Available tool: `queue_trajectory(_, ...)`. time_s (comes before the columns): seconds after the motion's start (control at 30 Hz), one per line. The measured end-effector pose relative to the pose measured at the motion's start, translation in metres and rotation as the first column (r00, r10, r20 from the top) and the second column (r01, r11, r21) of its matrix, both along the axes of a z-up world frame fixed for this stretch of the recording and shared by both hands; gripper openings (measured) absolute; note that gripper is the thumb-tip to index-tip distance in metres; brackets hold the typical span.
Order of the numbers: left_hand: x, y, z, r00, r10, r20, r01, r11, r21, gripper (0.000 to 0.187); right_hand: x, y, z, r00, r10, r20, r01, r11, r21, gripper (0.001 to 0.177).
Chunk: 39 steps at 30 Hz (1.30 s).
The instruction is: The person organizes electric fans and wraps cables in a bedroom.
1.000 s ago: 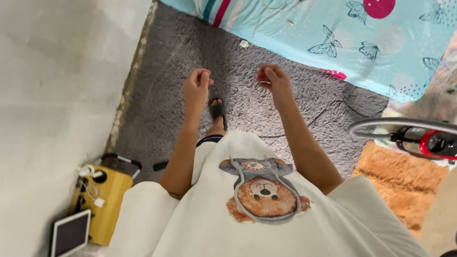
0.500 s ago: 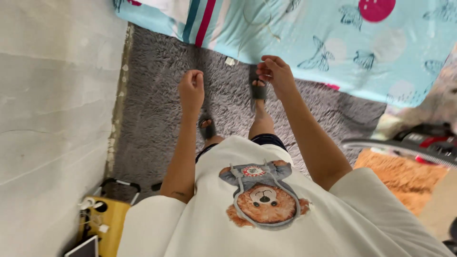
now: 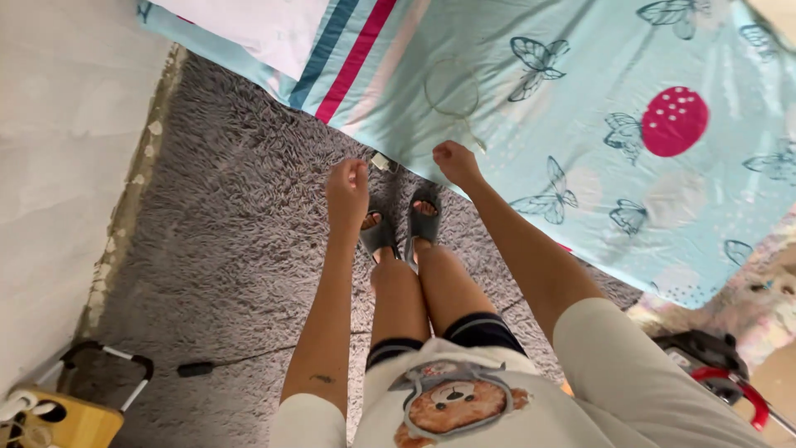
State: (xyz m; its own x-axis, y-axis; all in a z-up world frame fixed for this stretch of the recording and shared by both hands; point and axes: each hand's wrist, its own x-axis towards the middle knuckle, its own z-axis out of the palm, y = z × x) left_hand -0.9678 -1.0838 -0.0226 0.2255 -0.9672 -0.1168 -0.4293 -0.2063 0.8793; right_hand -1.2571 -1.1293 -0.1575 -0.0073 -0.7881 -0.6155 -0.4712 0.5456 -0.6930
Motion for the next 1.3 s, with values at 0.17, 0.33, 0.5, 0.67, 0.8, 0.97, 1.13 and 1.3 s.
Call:
queue_trajectory(0.17, -0.028, -0.048, -0.098, 0.992, -0.059, -0.115, 0.059, 0.998, -0.003, 0.017, -0.001, -0.029, -0.103, 0.900, 0.251, -0.356, -0.338, 0.918, -0.208, 0.016)
queue_trajectory(0.33, -0.050, -0.069, -0.157, 0.990, -0.088, -0.112, 0.095, 0.993, 0.065, 0.016, -0.004, -0.030, -0.171, 0.788, 0.330, -0.520, -0.504, 0.830, -0.238, 0.020)
queue_trajectory(0.5, -0.056, -0.084, -0.178, 0.978, -0.097, -0.184, 0.108, 0.993, 0.052, 0.016, -0.008, -0.025, -0.208, 0.535, 0.422, -0.732, -0.718, 0.684, -0.131, 0.024)
queue_trajectory(0.67, -0.052, -0.081, -0.173, 0.976, -0.088, -0.200, 0.106, 0.991, 0.080, 0.016, -0.002, -0.034, -0.166, 0.648, 0.449, -0.615, -0.669, 0.721, -0.178, 0.019)
queue_trajectory(0.8, -0.046, -0.074, -0.132, 0.978, -0.056, -0.200, 0.077, 0.992, 0.096, 0.014, 0.027, -0.053, -0.048, 0.830, 0.438, -0.344, -0.555, 0.703, -0.445, 0.009)
queue_trajectory(0.97, -0.025, -0.075, 0.006, 0.977, -0.208, 0.038, 0.212, 0.968, -0.132, 0.021, 0.070, -0.075, 0.162, 0.806, 0.527, -0.269, -0.555, 0.516, -0.653, 0.008)
queue_trajectory(1.13, 0.020, -0.073, 0.143, 0.930, -0.356, 0.095, 0.368, 0.880, -0.300, 0.027, 0.111, -0.084, 0.363, 0.761, 0.620, -0.191, -0.542, 0.445, -0.713, 0.013)
queue_trajectory(1.3, 0.044, -0.063, 0.295, 0.981, -0.134, -0.138, 0.152, 0.980, 0.129, 0.028, 0.150, -0.073, 0.505, 0.871, 0.415, -0.262, -0.411, 0.323, -0.852, 0.017)
